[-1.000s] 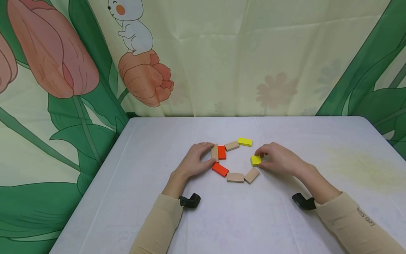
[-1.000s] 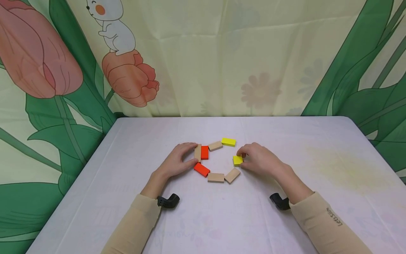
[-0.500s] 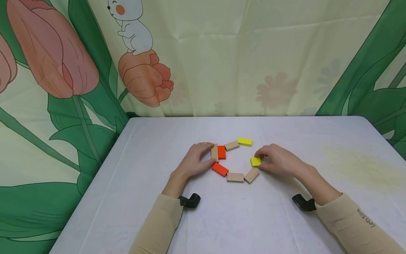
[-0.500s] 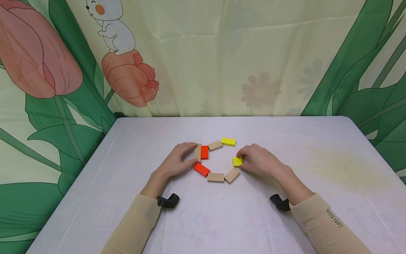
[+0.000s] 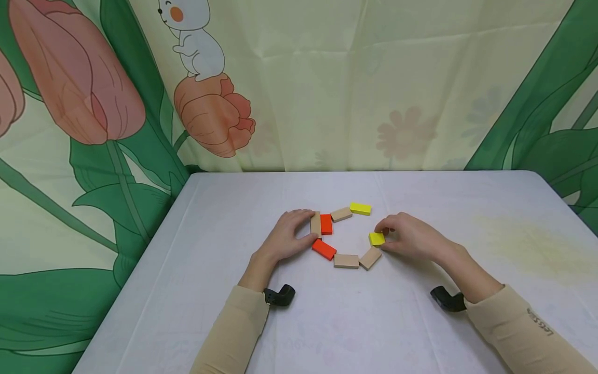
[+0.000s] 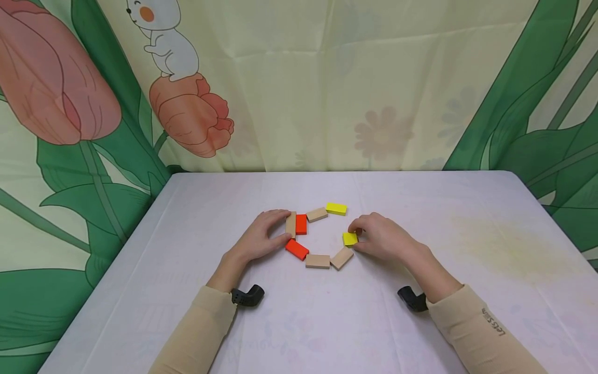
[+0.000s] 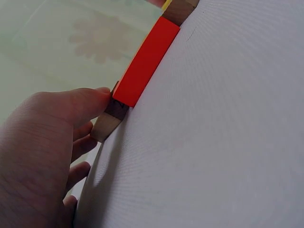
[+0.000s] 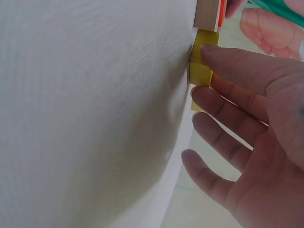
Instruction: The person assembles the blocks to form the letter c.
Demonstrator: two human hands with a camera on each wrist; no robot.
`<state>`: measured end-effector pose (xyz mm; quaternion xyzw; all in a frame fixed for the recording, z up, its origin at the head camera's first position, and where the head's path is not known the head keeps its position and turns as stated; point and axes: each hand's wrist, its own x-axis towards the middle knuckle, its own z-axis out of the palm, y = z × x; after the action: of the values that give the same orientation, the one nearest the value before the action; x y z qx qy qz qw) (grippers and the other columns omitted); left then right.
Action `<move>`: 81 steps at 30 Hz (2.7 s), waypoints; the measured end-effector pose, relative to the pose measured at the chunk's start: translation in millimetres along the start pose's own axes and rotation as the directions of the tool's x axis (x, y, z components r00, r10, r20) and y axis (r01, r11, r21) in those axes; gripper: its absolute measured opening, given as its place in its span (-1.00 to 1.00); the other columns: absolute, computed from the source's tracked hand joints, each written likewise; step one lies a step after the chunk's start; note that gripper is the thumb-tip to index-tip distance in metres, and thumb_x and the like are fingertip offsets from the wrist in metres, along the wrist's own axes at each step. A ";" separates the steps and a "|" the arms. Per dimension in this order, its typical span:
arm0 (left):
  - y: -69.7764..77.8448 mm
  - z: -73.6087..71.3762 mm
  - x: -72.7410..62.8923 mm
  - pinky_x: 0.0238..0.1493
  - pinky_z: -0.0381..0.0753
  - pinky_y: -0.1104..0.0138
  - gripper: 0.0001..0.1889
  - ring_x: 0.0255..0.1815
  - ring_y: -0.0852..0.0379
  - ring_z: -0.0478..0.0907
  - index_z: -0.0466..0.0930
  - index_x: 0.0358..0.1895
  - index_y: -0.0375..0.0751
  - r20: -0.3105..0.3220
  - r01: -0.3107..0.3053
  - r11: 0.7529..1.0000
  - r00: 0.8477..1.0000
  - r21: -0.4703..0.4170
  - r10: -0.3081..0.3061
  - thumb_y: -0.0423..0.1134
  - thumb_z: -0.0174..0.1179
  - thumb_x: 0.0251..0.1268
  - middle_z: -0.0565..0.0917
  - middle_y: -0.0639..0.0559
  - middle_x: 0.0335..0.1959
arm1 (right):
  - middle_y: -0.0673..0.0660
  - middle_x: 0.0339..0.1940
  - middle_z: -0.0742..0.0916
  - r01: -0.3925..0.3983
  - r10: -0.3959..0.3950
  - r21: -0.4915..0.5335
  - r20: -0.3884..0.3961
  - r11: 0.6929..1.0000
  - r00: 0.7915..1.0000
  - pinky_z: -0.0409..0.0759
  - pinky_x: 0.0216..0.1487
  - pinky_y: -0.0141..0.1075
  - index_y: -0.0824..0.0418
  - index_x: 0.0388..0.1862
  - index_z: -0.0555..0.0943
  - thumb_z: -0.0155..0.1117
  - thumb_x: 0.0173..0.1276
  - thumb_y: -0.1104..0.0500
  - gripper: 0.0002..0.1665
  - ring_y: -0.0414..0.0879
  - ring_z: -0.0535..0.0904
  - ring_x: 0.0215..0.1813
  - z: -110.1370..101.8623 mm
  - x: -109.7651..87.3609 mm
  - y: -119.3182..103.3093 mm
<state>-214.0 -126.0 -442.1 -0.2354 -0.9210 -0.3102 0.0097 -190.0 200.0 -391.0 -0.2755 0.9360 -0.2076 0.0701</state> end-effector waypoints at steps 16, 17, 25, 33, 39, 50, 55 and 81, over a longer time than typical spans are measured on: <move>0.2 0.9 0.3 0.55 0.00 0.13 -0.38 0.46 0.08 0.28 0.46 0.43 -0.07 0.006 0.018 1.000 1.000 0.005 -0.018 0.01 0.25 0.33 0.49 0.06 0.38 | -0.02 -0.18 0.70 -0.004 0.004 -0.004 -0.001 1.000 1.000 0.57 0.00 -0.04 0.25 0.01 0.71 0.50 0.23 0.23 -0.64 0.02 0.54 -0.07 -0.8 -1.9 -0.9; 0.3 1.0 0.3 0.54 0.01 0.13 -0.38 0.46 0.08 0.28 0.46 0.43 -0.07 0.007 0.021 1.000 1.000 0.006 -0.021 0.01 0.25 0.33 0.49 0.06 0.39 | -0.02 -0.18 0.70 -0.005 0.005 -0.005 -0.001 1.000 1.000 0.57 0.00 -0.04 0.25 0.01 0.70 0.50 0.23 0.23 -0.64 0.02 0.54 -0.07 -1.2 -2.3 -1.0; 0.3 1.3 0.4 0.54 0.03 0.13 -0.38 0.46 0.08 0.28 0.46 0.43 -0.07 0.004 0.027 1.000 1.000 0.003 -0.027 0.01 0.25 0.33 0.49 0.07 0.38 | 0.02 -0.17 0.70 -0.026 0.026 -0.005 0.007 1.000 1.000 0.56 0.02 -0.01 0.24 0.05 0.70 0.50 0.22 0.21 -0.60 0.05 0.54 -0.05 -4.7 -2.2 -2.0; -1.3 1.4 0.6 0.53 0.05 0.15 -0.38 0.46 0.07 0.28 0.46 0.43 -0.09 0.004 0.009 1.000 1.000 0.000 -0.009 0.02 0.24 0.33 0.50 0.06 0.38 | 0.05 -0.15 0.69 -0.049 0.049 -0.004 0.017 0.999 0.999 0.57 0.03 0.01 0.26 0.10 0.68 0.51 0.23 0.18 -0.55 0.06 0.54 -0.04 -10.4 -0.8 -2.8; -0.8 1.3 0.3 0.54 0.02 0.14 -0.38 0.46 0.06 0.28 0.46 0.43 -0.09 0.005 0.011 1.000 1.000 0.003 -0.011 0.02 0.24 0.34 0.49 0.05 0.38 | 0.06 -0.15 0.69 -0.018 0.018 -0.003 -0.007 1.000 1.000 0.58 0.00 -0.01 0.27 0.09 0.67 0.48 0.25 0.21 -0.58 0.08 0.55 -0.04 -16.7 -0.8 -3.2; -0.2 1.1 -0.2 0.53 0.07 0.12 -0.38 0.46 0.06 0.29 0.47 0.42 -0.09 0.000 0.015 1.000 1.000 -0.001 -0.015 0.03 0.24 0.34 0.50 0.06 0.38 | 0.12 -0.11 0.69 -0.010 0.011 0.029 -0.039 1.000 0.999 0.56 0.00 0.01 0.28 0.15 0.65 0.45 0.29 0.22 -0.55 0.13 0.55 -0.01 -23.4 7.6 -3.8; -0.1 1.2 -0.2 0.52 0.10 0.15 -0.38 0.45 0.07 0.29 0.47 0.42 -0.08 -0.001 0.014 1.000 1.000 -0.001 -0.014 0.03 0.24 0.33 0.49 0.06 0.38 | 0.17 -0.08 0.69 -0.039 0.041 0.042 -0.037 0.998 0.998 0.58 0.01 0.03 0.28 0.17 0.63 0.46 0.30 0.20 -0.53 0.15 0.55 0.01 -25.2 16.6 -8.3; 1.4 0.7 -0.4 0.55 0.01 0.10 -0.37 0.47 0.05 0.27 0.43 0.45 -0.09 0.015 0.019 1.000 1.000 0.022 -0.019 0.01 0.23 0.34 0.47 0.05 0.41 | 0.18 -0.07 0.71 0.057 -0.053 0.080 -0.044 0.995 0.998 0.57 0.07 0.00 0.32 0.13 0.65 0.38 0.33 0.25 -0.60 0.12 0.56 0.02 -17.8 61.7 -32.4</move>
<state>-212.9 -124.9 -441.9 -0.2289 -0.9265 -0.2985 0.0020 -230.4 148.0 -362.1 -0.2937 0.9202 -0.2528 0.0561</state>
